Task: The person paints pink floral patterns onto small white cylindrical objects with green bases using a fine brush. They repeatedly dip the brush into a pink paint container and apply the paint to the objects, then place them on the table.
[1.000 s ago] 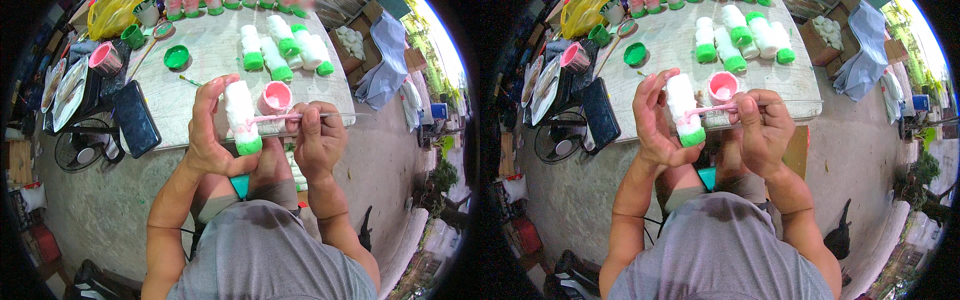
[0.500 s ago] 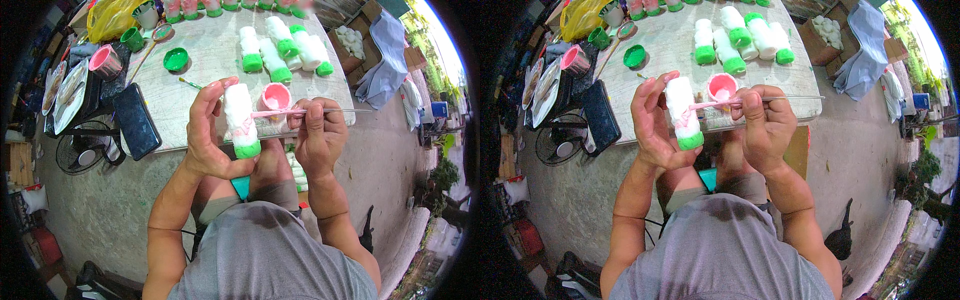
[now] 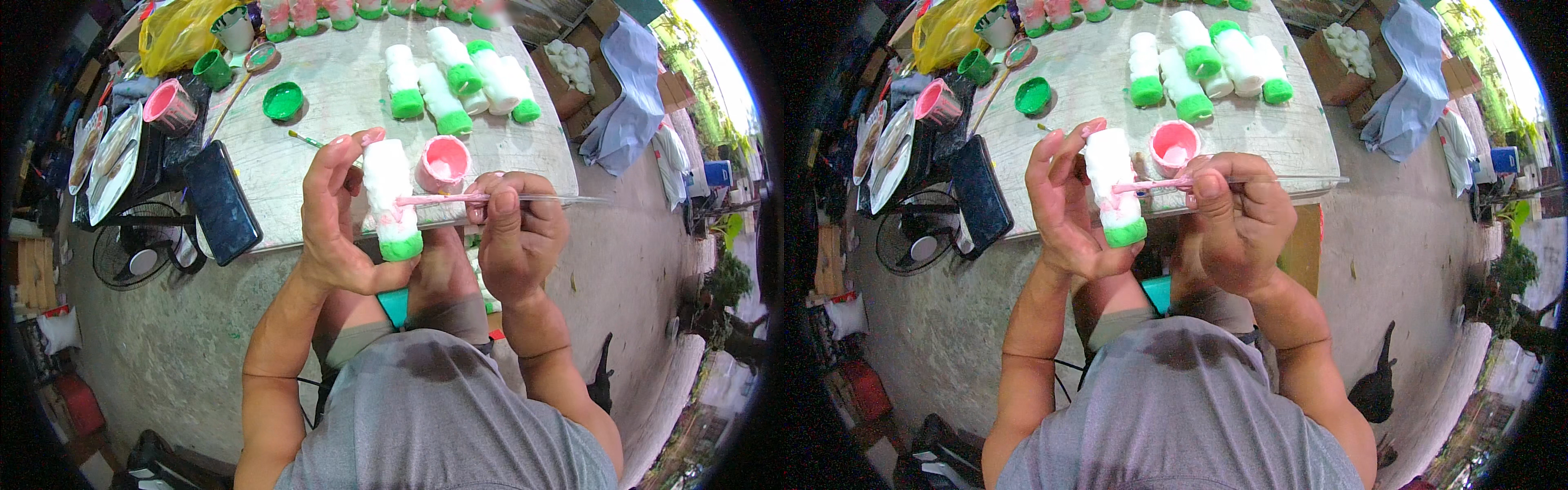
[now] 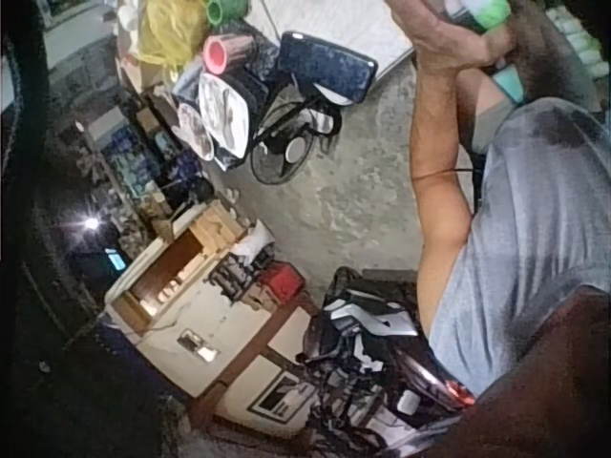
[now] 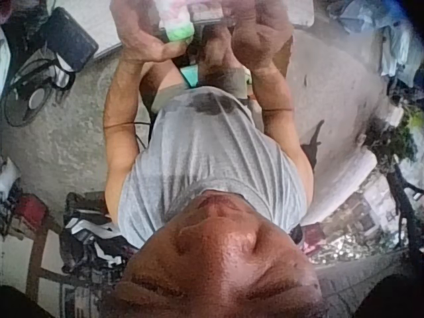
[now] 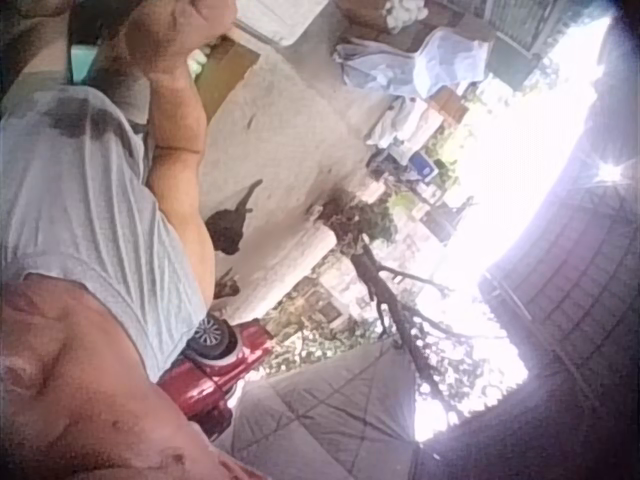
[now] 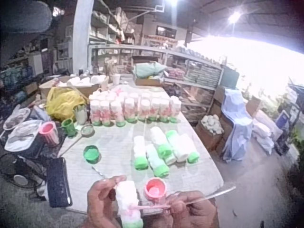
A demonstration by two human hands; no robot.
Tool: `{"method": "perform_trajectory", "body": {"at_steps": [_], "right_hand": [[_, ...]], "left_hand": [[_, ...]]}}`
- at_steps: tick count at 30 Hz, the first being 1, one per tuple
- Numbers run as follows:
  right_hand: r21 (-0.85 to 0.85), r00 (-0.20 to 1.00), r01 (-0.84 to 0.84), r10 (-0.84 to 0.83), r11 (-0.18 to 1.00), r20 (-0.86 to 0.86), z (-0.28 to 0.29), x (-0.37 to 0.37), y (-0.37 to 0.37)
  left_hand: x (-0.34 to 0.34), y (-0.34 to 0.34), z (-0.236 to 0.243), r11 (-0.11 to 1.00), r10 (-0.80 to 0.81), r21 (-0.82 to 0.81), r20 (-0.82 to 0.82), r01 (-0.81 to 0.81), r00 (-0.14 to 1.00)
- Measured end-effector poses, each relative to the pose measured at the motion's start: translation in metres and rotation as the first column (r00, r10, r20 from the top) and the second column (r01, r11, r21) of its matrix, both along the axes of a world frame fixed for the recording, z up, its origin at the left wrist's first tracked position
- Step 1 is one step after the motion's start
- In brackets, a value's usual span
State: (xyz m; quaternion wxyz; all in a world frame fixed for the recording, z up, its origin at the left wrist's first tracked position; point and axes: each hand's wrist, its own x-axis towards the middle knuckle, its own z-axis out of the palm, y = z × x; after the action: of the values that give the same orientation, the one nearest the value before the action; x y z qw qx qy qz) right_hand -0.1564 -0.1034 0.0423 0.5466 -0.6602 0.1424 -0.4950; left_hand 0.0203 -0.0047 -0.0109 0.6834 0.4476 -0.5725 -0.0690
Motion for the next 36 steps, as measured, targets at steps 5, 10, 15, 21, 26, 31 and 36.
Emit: {"method": "perform_trajectory", "body": {"at_steps": [5,10,15,21,26,31,36], "right_hand": [[-0.089,0.997,0.070,-0.072,0.994,-0.012,0.003,0.000,-0.005],[-0.183,0.986,-0.049,0.018,0.982,-0.165,0.021,-0.003,-0.003],[-0.441,0.988,-0.051,-0.020,0.896,-0.156,0.021,0.003,-0.010],[-0.702,0.991,-0.122,0.050,0.702,-0.123,0.018,-0.005,-0.014],[-0.771,0.984,-0.165,0.048,0.616,-0.172,0.017,-0.012,-0.005],[-0.716,0.966,-0.231,0.067,0.659,-0.249,0.021,-0.021,-0.011],[-0.406,0.991,-0.073,0.021,0.911,-0.130,0.017,-0.009,-0.009]], "left_hand": [[-0.002,-0.002,0.002,1.000,0.004,-0.031,0.019,-0.003,1.000],[0.001,-0.002,0.005,1.000,0.028,-0.016,0.121,-0.027,0.992],[0.006,-0.004,0.001,0.999,0.033,-0.022,0.176,-0.030,0.984],[0.005,0.000,0.009,0.998,0.065,-0.024,0.172,-0.062,0.983],[0.005,-0.001,0.006,0.999,0.030,0.005,0.168,-0.032,0.985],[0.006,0.001,0.009,0.999,0.039,0.019,0.210,-0.044,0.977],[0.001,0.002,0.004,0.999,0.045,0.013,0.140,-0.047,0.989]]}}
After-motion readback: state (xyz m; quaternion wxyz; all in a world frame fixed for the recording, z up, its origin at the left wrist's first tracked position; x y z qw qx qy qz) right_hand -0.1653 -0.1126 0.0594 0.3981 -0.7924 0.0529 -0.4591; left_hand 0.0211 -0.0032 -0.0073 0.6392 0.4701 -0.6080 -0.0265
